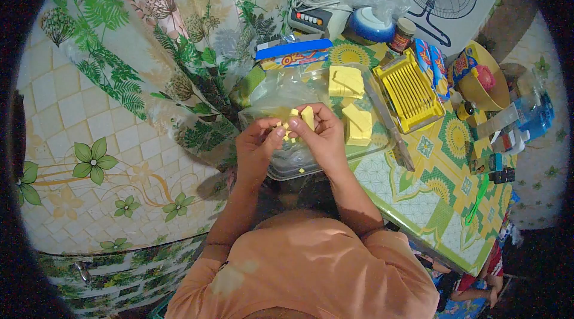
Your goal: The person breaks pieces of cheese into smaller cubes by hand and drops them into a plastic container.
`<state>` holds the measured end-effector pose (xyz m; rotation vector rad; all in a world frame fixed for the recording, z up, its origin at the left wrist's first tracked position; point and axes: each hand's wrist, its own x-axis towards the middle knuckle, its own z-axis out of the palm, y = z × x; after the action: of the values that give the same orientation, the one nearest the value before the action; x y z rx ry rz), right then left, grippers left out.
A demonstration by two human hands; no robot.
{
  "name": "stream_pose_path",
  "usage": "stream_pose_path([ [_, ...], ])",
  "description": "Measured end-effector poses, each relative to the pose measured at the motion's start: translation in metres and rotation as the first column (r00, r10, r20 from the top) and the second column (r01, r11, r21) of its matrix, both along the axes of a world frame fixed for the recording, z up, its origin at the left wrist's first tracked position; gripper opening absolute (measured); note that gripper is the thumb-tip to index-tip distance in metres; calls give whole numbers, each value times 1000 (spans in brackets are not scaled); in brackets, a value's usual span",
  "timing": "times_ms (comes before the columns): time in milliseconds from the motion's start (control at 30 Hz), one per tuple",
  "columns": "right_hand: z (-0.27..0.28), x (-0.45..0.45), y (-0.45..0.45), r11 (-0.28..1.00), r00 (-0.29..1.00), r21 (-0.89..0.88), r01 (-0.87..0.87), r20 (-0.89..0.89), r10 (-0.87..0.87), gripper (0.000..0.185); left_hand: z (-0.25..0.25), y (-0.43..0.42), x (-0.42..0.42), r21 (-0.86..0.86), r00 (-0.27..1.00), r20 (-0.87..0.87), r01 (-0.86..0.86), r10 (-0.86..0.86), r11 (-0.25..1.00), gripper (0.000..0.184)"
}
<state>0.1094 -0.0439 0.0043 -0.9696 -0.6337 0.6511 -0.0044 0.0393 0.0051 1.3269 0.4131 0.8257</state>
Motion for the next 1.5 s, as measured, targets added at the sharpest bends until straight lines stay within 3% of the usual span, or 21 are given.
stream_pose_path([
  [1500, -1, 3, -1, 993, 993, -33, -113, -41, 112, 20, 2, 0, -4, -33, 999, 10, 51, -51, 998, 20],
])
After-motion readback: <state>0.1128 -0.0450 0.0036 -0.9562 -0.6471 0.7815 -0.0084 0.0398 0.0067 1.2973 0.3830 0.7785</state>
